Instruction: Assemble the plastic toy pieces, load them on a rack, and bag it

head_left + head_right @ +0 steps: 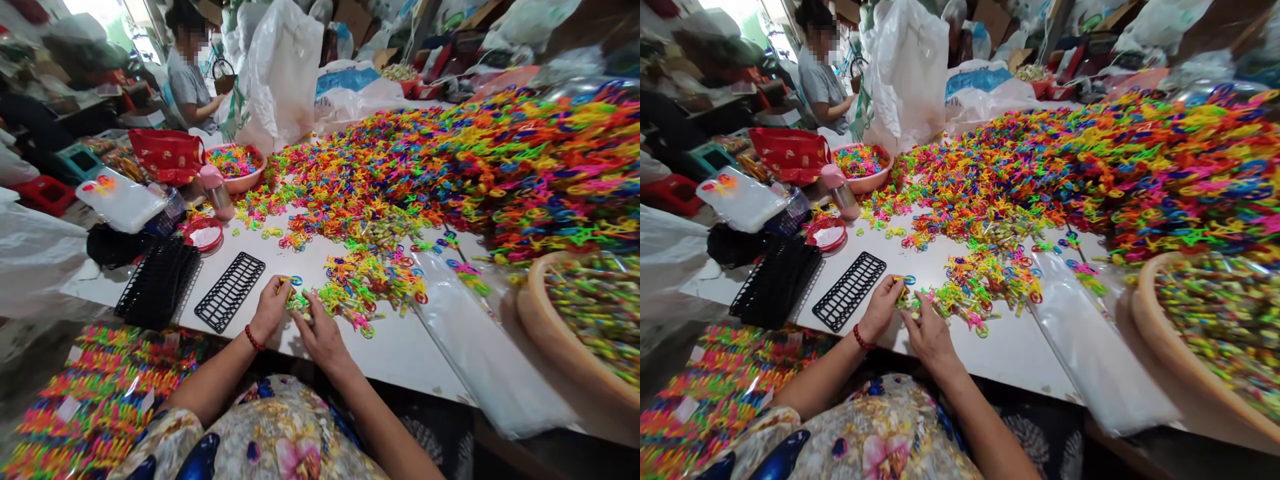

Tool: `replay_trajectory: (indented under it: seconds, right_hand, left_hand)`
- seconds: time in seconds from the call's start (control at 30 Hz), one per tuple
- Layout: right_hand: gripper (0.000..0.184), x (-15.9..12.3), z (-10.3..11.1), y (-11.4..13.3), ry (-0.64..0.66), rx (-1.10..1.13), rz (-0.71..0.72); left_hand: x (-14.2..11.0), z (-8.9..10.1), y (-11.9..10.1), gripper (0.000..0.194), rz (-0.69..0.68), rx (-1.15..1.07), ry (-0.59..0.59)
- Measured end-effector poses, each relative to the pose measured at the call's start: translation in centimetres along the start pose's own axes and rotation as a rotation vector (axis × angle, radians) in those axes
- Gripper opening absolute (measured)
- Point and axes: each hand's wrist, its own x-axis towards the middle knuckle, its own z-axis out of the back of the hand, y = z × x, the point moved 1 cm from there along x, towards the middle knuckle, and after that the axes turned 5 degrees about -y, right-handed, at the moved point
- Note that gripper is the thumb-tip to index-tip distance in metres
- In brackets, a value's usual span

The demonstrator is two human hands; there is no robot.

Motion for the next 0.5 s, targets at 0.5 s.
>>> replay_trajectory:
  seconds: [0.5]
  right_hand:
    - [0.026,0.4,1.8,-0.4,-0.015,0.354,-0.256]
  left_hand:
    - [-1.4,-1.4,0.3,0.048,0.116,-0.020,0.106]
